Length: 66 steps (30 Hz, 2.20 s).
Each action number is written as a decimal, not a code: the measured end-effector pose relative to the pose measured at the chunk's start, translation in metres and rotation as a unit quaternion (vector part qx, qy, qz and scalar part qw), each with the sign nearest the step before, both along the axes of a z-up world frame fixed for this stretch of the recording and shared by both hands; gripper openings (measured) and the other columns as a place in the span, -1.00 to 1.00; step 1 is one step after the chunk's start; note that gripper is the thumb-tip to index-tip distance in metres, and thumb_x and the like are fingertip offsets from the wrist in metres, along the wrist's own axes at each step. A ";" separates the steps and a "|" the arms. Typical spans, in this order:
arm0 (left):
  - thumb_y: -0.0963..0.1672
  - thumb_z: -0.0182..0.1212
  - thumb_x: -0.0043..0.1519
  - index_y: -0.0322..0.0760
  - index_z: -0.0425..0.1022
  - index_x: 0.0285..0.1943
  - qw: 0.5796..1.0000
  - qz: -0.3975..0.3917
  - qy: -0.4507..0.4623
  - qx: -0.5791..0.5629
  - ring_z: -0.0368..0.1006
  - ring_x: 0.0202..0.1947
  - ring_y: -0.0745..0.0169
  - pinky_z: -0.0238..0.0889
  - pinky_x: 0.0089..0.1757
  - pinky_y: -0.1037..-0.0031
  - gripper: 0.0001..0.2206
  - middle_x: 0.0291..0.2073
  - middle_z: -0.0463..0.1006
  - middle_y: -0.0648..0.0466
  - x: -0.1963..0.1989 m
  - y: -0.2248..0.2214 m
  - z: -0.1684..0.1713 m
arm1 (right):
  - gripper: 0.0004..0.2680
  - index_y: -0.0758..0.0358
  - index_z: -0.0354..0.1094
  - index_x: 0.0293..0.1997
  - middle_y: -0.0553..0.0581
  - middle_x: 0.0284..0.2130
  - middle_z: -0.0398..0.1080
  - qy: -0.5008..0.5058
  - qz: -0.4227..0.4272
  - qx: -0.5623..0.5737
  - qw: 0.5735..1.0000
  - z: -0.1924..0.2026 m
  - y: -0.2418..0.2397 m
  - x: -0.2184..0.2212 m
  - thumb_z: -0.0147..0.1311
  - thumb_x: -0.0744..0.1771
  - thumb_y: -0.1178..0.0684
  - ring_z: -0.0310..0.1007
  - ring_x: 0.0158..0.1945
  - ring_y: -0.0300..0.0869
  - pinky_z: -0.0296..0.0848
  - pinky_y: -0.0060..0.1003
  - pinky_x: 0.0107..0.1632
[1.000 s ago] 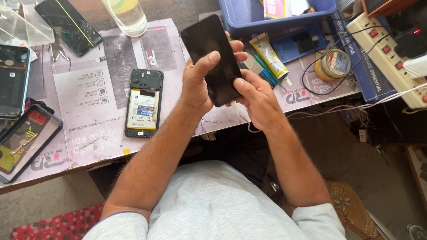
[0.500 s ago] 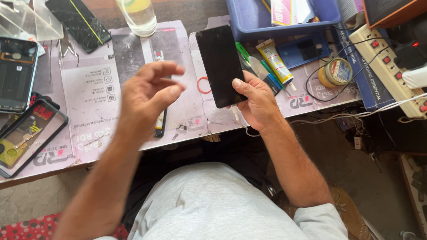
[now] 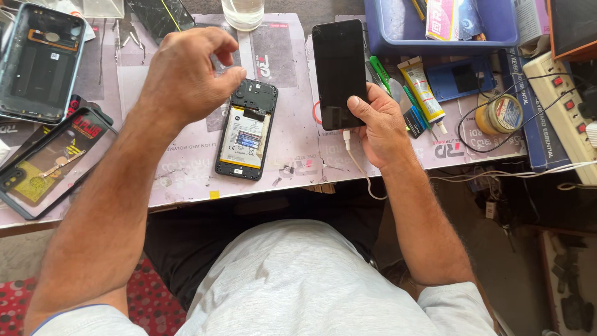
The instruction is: The person disassembles a mobile phone by removing components, cleans a smartphone screen using a liquid from a spray bottle, and reconnects internal cables using a small prying tool.
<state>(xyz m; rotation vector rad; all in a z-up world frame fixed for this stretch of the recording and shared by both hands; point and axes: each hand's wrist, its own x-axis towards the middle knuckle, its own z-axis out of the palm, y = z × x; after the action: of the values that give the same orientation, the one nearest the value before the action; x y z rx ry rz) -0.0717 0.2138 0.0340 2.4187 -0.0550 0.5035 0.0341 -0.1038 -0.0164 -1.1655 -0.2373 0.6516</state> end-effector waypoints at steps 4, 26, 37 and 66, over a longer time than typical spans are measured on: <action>-0.21 0.43 0.22 -0.42 0.63 -0.06 0.999 -0.018 -0.044 -0.004 0.56 -0.41 0.23 0.44 -0.32 0.42 -0.83 -0.35 0.64 -0.01 0.013 0.004 -0.014 | -0.80 0.39 0.32 0.15 0.17 -0.08 0.52 0.000 -0.006 0.006 1.000 -0.005 -0.001 0.003 0.08 0.41 0.18 0.58 -0.13 -0.19 0.61 -0.23 -0.09; -0.20 0.41 0.22 -0.36 0.66 -0.11 1.000 0.013 -0.022 0.004 0.56 -0.41 0.26 0.43 -0.33 0.45 -0.88 -0.35 0.65 -0.01 0.018 0.011 -0.042 | -0.74 0.41 0.29 0.23 0.16 0.03 0.49 0.002 -0.021 0.042 0.999 -0.011 -0.003 -0.003 0.11 0.41 0.14 0.50 0.08 -0.22 0.46 -0.30 0.20; -0.20 0.40 0.20 -0.36 0.66 -0.15 1.000 0.014 -0.001 0.007 0.55 -0.44 0.24 0.43 -0.35 0.43 -0.89 -0.39 0.65 -0.01 0.021 0.010 -0.043 | -0.73 0.44 0.28 0.25 0.16 0.03 0.49 -0.007 -0.019 0.031 0.999 -0.016 -0.005 -0.003 0.10 0.42 0.14 0.49 0.05 -0.23 0.47 -0.29 0.18; -0.20 0.41 0.17 -0.36 0.67 -0.15 0.999 0.032 0.036 -0.009 0.55 -0.45 0.26 0.42 -0.36 0.44 -0.87 -0.42 0.64 0.01 0.023 0.009 -0.044 | -0.66 0.45 0.18 0.27 0.20 0.06 0.45 -0.004 -0.005 0.026 1.000 -0.018 -0.008 0.001 0.15 0.37 0.18 0.47 0.10 -0.20 0.45 -0.25 0.24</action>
<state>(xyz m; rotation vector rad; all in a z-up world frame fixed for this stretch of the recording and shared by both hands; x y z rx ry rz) -0.0489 0.2228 -0.0098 2.4245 0.0574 0.4434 0.0349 -0.1114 -0.0345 -1.1196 -0.2533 0.6278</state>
